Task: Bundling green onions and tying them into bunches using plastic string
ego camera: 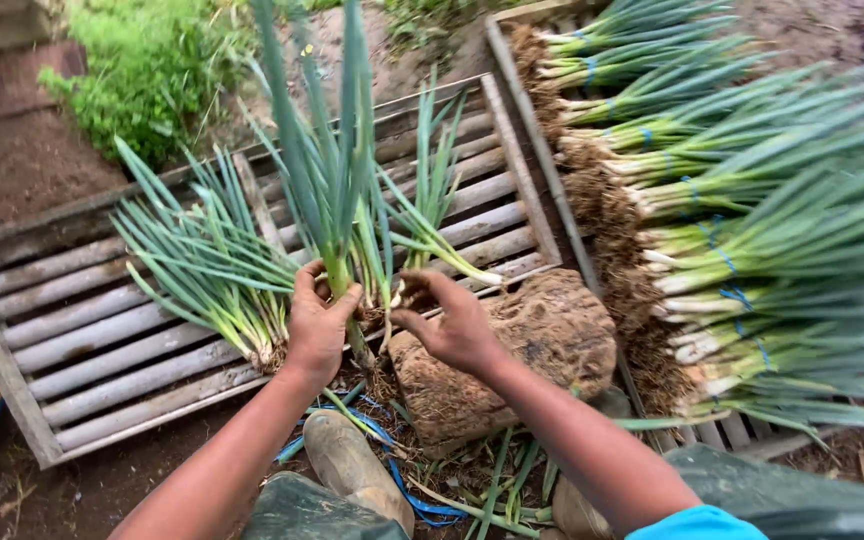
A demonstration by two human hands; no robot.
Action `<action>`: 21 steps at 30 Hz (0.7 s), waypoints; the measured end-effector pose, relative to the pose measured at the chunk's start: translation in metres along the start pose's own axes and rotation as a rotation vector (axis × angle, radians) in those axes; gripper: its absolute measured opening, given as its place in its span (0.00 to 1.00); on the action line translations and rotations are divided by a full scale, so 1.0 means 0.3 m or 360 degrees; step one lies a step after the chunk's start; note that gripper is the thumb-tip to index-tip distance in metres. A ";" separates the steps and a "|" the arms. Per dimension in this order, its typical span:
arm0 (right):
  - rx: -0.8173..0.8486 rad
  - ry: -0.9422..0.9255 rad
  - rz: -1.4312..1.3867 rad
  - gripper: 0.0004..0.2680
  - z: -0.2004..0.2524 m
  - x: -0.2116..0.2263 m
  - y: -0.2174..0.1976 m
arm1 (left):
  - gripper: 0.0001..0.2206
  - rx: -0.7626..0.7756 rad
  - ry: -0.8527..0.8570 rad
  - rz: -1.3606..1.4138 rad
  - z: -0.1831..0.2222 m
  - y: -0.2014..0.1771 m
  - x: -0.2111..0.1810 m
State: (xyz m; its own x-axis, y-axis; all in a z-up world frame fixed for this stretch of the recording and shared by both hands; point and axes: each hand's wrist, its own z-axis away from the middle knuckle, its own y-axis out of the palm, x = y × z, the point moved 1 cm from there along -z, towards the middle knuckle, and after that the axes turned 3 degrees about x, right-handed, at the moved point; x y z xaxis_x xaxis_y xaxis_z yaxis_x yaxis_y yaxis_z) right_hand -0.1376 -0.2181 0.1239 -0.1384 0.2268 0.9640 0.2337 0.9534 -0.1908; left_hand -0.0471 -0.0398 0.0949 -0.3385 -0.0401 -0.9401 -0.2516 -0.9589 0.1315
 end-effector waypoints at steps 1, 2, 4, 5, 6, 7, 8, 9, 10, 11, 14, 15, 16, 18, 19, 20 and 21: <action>-0.0042 -0.0011 0.0004 0.20 -0.012 0.062 -0.038 | 0.21 0.0037 0.0014 -0.0017 0.020 0.046 -0.033; -0.0159 -0.0146 0.0071 0.21 -0.027 0.126 -0.081 | 0.21 0.0128 0.0035 -0.0080 0.039 0.095 -0.068; -0.0308 -0.0304 0.0148 0.21 -0.041 0.224 -0.154 | 0.20 0.0246 0.0085 -0.0154 0.111 0.211 -0.157; -0.0397 -0.0266 0.0094 0.20 -0.042 0.254 -0.185 | 0.21 0.0291 0.0066 -0.0146 0.165 0.276 -0.208; -0.0476 -0.0224 0.0037 0.19 -0.032 0.282 -0.215 | 0.21 0.0329 0.0042 -0.0136 0.233 0.340 -0.248; -0.0499 -0.0247 0.0042 0.19 -0.018 0.290 -0.244 | 0.21 0.0349 0.0066 -0.0143 0.237 0.373 -0.231; -0.0531 -0.0148 0.0048 0.12 0.002 0.289 -0.271 | 0.19 0.0359 0.0084 -0.0104 0.246 0.404 -0.206; -0.0564 -0.0049 0.0053 0.06 0.022 0.285 -0.298 | 0.18 0.0369 0.0101 -0.0064 0.253 0.436 -0.178; -0.0582 -0.0057 0.0056 0.06 0.047 0.299 -0.332 | 0.18 0.0386 0.0110 -0.0070 0.294 0.471 -0.195; -0.0567 -0.0056 0.0075 0.05 0.072 0.311 -0.363 | 0.16 0.0403 0.0098 -0.0050 0.334 0.506 -0.211; -0.0467 -0.0083 0.0213 0.02 0.146 0.364 -0.467 | 0.15 0.0441 0.0064 0.0014 0.413 0.565 -0.211; -0.0368 -0.0118 0.0330 0.01 0.165 0.386 -0.503 | 0.15 0.0448 0.0049 0.0062 0.429 0.579 -0.205; -0.0365 -0.0116 0.0330 0.01 0.200 0.423 -0.552 | 0.15 0.0445 0.0047 0.0064 0.454 0.589 -0.235; 0.0006 -0.0108 0.0704 0.04 0.272 0.486 -0.628 | 0.12 0.0429 -0.0015 0.0040 0.504 0.593 -0.283; 0.0017 -0.0094 0.0699 0.04 0.328 0.484 -0.644 | 0.12 0.0421 -0.0032 0.0041 0.510 0.582 -0.279; 0.0440 -0.0029 0.1014 0.06 0.370 0.483 -0.659 | 0.12 0.0483 -0.0076 0.0181 0.503 0.579 -0.284; 0.0870 0.0037 0.1322 0.10 0.412 0.481 -0.677 | 0.13 0.0545 -0.0120 0.0322 0.495 0.577 -0.291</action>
State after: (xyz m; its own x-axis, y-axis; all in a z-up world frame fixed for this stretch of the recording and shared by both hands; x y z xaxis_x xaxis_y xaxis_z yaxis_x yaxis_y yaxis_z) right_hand -0.3240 -0.3543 0.2788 -0.1117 0.8656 0.4882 -0.2283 0.4557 -0.8603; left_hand -0.1958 -0.1605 0.2465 -0.4746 -0.1852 -0.8605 -0.4565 -0.7841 0.4205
